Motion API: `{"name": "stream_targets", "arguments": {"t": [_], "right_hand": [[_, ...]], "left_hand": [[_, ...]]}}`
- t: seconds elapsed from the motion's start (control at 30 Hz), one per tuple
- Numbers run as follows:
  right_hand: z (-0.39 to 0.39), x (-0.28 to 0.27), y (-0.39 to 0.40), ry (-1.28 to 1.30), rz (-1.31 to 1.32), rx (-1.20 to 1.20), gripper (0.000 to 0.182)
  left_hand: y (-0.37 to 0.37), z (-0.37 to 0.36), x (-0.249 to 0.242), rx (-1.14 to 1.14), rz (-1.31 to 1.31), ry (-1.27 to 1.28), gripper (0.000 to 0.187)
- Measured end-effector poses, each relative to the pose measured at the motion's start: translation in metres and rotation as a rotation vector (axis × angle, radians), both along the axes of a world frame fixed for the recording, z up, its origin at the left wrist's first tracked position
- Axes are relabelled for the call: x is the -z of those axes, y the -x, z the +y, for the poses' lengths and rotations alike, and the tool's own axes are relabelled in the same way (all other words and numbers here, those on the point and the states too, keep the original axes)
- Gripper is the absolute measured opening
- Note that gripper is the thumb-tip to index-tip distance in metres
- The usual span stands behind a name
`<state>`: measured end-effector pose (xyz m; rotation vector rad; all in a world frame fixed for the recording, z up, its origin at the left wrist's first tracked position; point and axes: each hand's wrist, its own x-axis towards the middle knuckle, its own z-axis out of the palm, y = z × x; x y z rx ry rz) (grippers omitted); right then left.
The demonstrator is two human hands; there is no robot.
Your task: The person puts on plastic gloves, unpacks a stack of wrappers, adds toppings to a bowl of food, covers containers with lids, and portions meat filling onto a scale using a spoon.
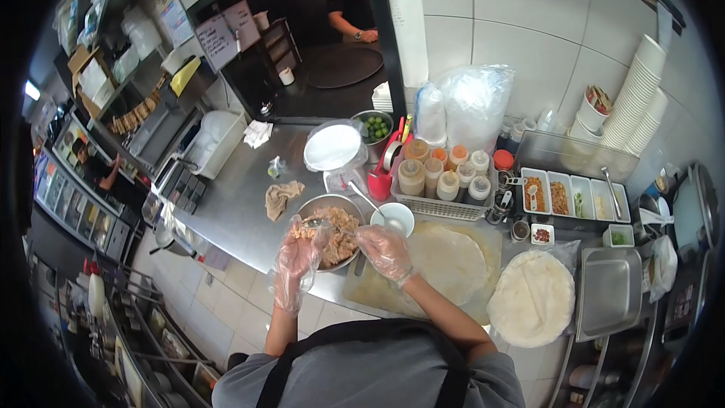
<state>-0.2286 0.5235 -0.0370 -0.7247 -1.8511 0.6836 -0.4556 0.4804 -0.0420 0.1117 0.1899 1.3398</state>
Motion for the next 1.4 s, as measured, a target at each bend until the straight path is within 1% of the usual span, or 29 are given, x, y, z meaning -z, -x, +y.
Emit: {"name": "stream_targets", "arguments": {"t": [0.03, 0.1, 0.17, 0.2, 0.3, 0.33, 0.4, 0.47, 0.5, 0.53, 0.57, 0.6, 0.67, 0.7, 0.77, 0.83, 0.87, 1.0, 1.1, 1.2, 1.3, 1.4], "right_hand": [[-0.001, 0.006, 0.003, 0.068, 0.065, -0.018, 0.012], [0.0, 0.017, 0.011, 0.204, 0.197, -0.059, 0.014], [0.001, 0.016, 0.009, 0.529, 0.255, -0.197, 0.019], [0.001, 0.012, 0.009, 0.692, 0.283, -0.272, 0.021], [0.005, -0.004, 0.004, 0.924, 0.526, -0.464, 0.028], [0.005, -0.008, 0.004, 0.968, 0.572, -0.468, 0.029], [0.005, -0.015, 0.005, 1.052, 0.66, -0.476, 0.031], [0.004, -0.006, 0.005, 1.04, 0.721, -0.488, 0.032], [0.003, 0.001, 0.006, 1.038, 0.749, -0.497, 0.032], [0.002, 0.009, 0.008, 1.06, 0.72, -0.496, 0.033], [0.0, 0.018, 0.01, 1.083, 0.688, -0.494, 0.033], [-0.002, 0.027, 0.011, 1.106, 0.656, -0.493, 0.033], [-0.006, 0.046, 0.017, 1.097, 0.655, -0.514, 0.033], [-0.01, 0.052, 0.02, 1.093, 0.656, -0.525, 0.033], [-0.017, 0.051, 0.022, 1.083, 0.557, -0.451, 0.031], [-0.02, 0.055, 0.022, 1.074, 0.473, -0.416, 0.029], [-0.022, 0.055, 0.021, 1.079, 0.457, -0.415, 0.029], [-0.022, 0.061, 0.019, 1.065, 0.437, -0.429, 0.029], [-0.02, 0.067, 0.018, 1.049, 0.42, -0.416, 0.03], [-0.019, 0.065, 0.017, 1.054, 0.363, -0.394, 0.028], [-0.018, 0.069, 0.018, 1.031, 0.307, -0.386, 0.027], [-0.018, 0.069, 0.017, 0.989, 0.253, -0.384, 0.027]], "left_hand": [[0.003, 0.002, -0.003, 0.057, -0.052, -0.022, 0.049], [0.009, 0.009, -0.015, 0.089, 0.031, -0.021, 0.05], [0.015, 0.016, -0.029, 0.119, 0.115, -0.017, 0.051], [0.018, 0.023, -0.031, 0.16, 0.128, -0.073, 0.055], [0.033, 0.041, -0.041, 0.251, 0.33, -0.032, 0.052], [0.037, 0.049, -0.045, 0.222, 0.501, 0.026, 0.053], [0.042, 0.071, -0.06, 0.283, 0.532, -0.074, 0.051], [0.063, 0.12, -0.077, 0.302, 0.657, -0.273, 0.051], [0.049, 0.131, -0.093, -0.005, 0.807, -0.095, 0.047], [0.064, 0.157, -0.085, 0.016, 0.817, -0.165, 0.041], [0.052, 0.167, -0.097, -0.063, 0.981, -0.214, 0.036], [0.054, 0.18, -0.09, -0.145, 1.09, -0.409, 0.033], [0.043, 0.2, -0.101, -0.162, 1.752, -0.353, 0.031], [0.041, 0.214, -0.097, -0.186, 1.94, -0.393, 0.028], [0.044, 0.255, -0.062, -0.234, 2.317, -0.48, 0.023], [0.058, 0.292, -0.015, -0.333, 2.552, -0.698, 0.023], [0.061, 0.302, -0.004, -0.389, 2.663, -0.812, 0.024], [0.046, 0.291, 0.0, -0.344, 2.808, -0.723, 0.023], [0.039, 0.288, -0.013, -0.111, 2.841, -0.62, 0.035], [0.032, 0.267, -0.025, -0.351, 2.746, -0.626, 0.062], [0.015, 0.246, -0.053, -0.272, 2.705, -0.52, 0.087], [-0.003, 0.216, -0.087, -0.412, 2.618, -0.527, 0.089]]}}
